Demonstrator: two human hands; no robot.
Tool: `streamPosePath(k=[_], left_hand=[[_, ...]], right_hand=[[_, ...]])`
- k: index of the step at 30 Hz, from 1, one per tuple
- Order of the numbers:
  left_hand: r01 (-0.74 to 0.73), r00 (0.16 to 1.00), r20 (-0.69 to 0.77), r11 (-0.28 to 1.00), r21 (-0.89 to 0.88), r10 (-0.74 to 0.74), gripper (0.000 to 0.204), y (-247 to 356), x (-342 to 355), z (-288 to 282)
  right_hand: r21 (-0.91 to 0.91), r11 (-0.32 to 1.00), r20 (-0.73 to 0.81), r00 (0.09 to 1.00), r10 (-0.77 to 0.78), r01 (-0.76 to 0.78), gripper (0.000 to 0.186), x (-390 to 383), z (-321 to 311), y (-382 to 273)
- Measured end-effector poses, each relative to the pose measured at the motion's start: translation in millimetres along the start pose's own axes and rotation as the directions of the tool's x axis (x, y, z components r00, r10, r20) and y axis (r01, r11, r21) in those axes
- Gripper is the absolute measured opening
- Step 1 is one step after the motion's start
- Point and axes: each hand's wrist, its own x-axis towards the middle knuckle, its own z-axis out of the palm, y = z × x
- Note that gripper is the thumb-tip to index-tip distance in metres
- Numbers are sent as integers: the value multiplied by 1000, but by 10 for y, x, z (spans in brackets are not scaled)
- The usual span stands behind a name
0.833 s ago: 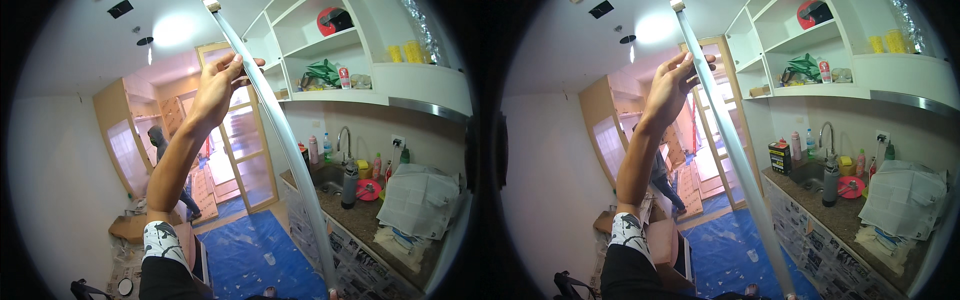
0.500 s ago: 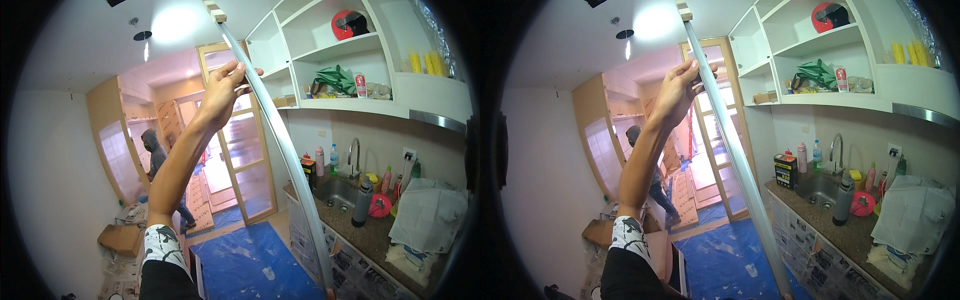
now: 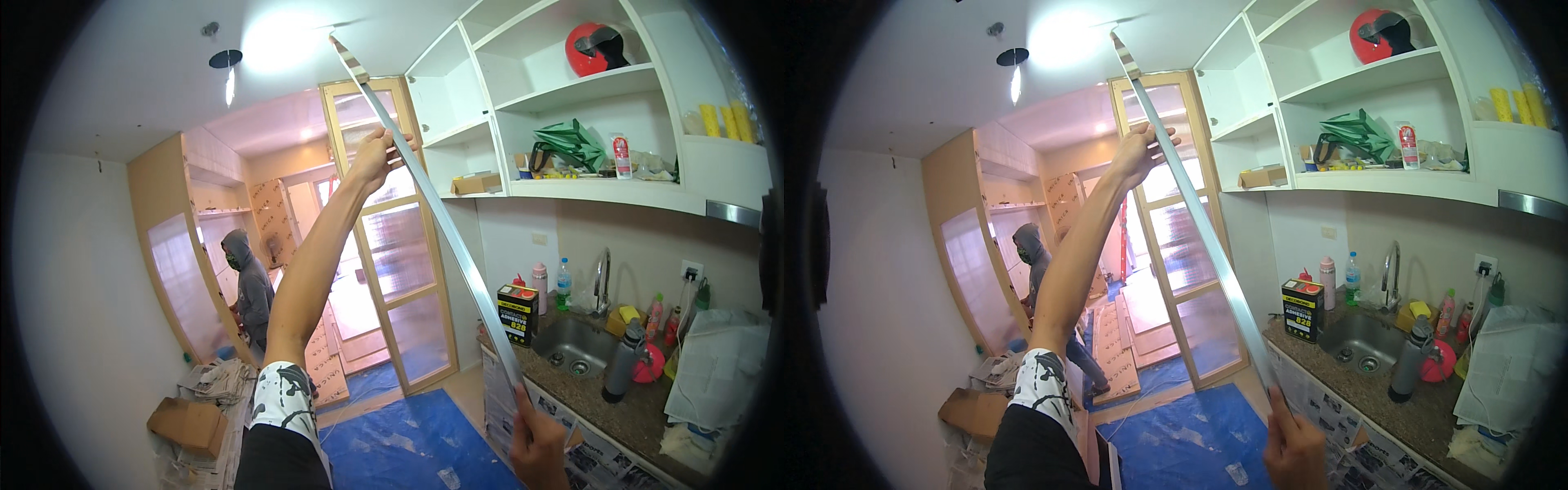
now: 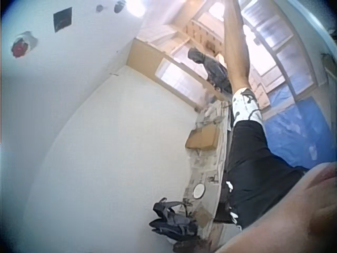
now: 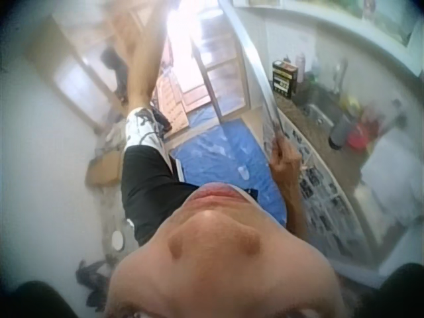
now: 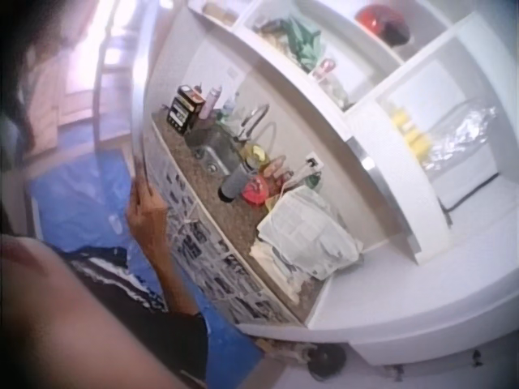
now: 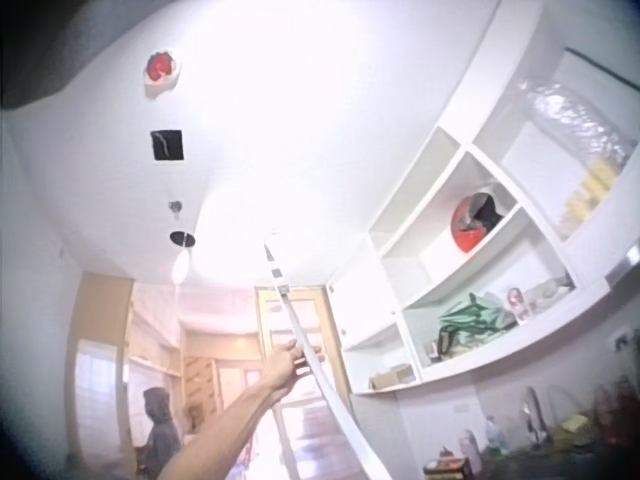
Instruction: The person paints a section of the ceiling using a paint roller on an extension pole, occasionally dipping the roller into a paint tray on the floor.
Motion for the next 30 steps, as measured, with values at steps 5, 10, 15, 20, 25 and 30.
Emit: streamPosePath(k=[5, 10, 15, 20, 25, 30], left_hand=[[68, 998, -8, 998, -18, -69, 33, -549, 603, -563], [129, 992, -7, 991, -28, -129, 30, -853, 1093, -918], [117, 991, -58, 992, -40, -120, 21, -759, 1431, -1104], [59, 991, -114, 997, -59, -66, 22, -512, 1213, -794], [-49, 996, -71, 998, 25, 50, 36, 226, 303, 4], [-157, 986, 60, 988, -2, 157, 33, 993, -802, 1075]], right_hand=[[96, 993, 42, 997, 64, -67, 41, 689, 633, 173], [103, 994, 29, 999, 18, -21, 41, 1082, 903, 335], [142, 988, -10, 998, -57, 57, 38, 1409, 1055, 291], [120, 991, -18, 998, -56, 58, 39, 1230, 799, 177], [130, 987, -44, 995, -88, 93, 45, 457, 76, 142], [68, 987, -148, 980, -131, 142, 39, -581, -1079, -166]])
